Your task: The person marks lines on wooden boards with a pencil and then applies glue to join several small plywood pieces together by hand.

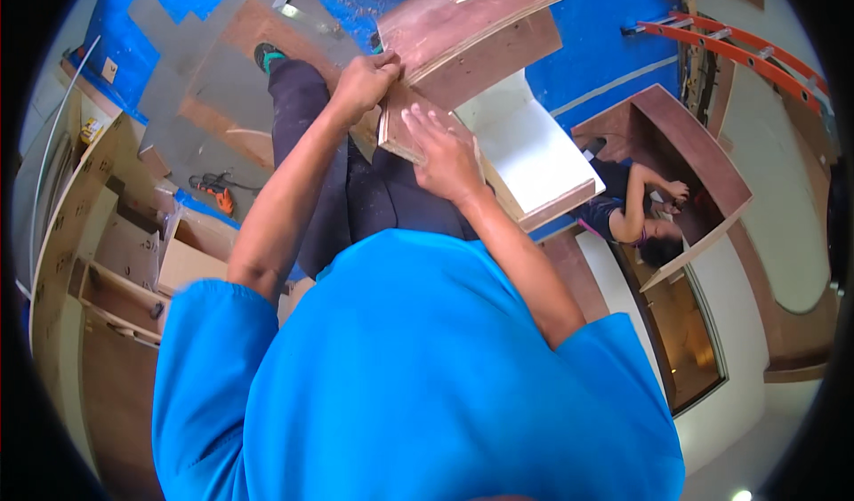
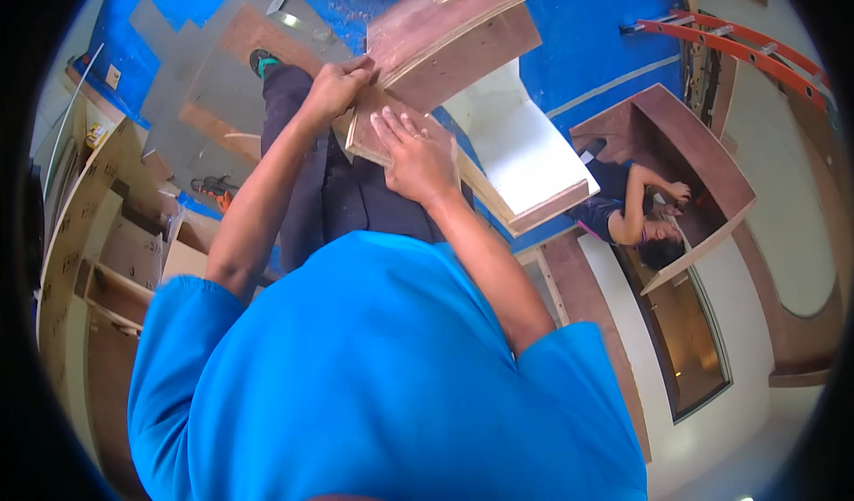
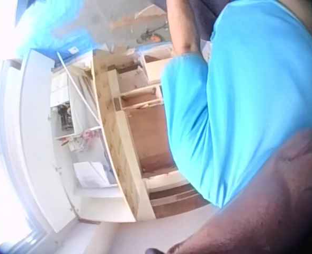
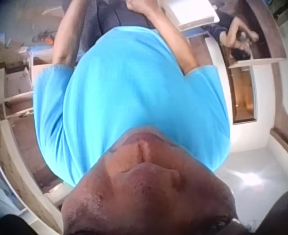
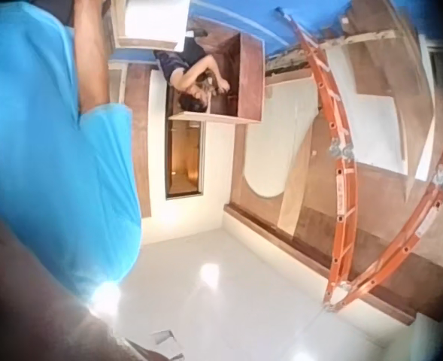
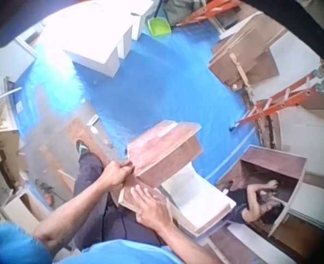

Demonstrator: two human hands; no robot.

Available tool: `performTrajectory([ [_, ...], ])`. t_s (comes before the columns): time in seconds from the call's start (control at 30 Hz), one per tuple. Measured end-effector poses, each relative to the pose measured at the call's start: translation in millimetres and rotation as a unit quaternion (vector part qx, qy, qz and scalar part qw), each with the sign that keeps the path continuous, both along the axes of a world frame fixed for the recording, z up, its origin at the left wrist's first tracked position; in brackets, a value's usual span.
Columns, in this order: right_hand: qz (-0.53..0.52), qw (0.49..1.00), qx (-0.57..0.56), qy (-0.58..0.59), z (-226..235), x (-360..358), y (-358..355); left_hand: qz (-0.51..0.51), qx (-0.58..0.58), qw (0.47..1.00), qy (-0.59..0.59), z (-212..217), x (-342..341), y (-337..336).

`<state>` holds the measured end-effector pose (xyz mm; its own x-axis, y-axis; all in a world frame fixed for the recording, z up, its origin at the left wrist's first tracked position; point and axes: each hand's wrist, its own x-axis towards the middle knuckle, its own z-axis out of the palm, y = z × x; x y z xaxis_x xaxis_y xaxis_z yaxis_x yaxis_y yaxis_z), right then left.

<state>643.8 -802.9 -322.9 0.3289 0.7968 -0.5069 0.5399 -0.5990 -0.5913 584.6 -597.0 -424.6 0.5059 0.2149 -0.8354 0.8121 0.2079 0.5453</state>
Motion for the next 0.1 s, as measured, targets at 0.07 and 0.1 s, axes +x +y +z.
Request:
performTrajectory([
  [0.07,0.016,1.0,-0.01,-0.01,-1.7,1.2,-0.8,-0.005,0.032,0.999,-0.021,-7.0,4.7,0.3],
  [0.1,0.012,1.0,-0.011,-0.01,2.0,-0.5,-3.0,-0.014,0.058,0.998,-0.033,-5.2,1.8,-4.2],
])
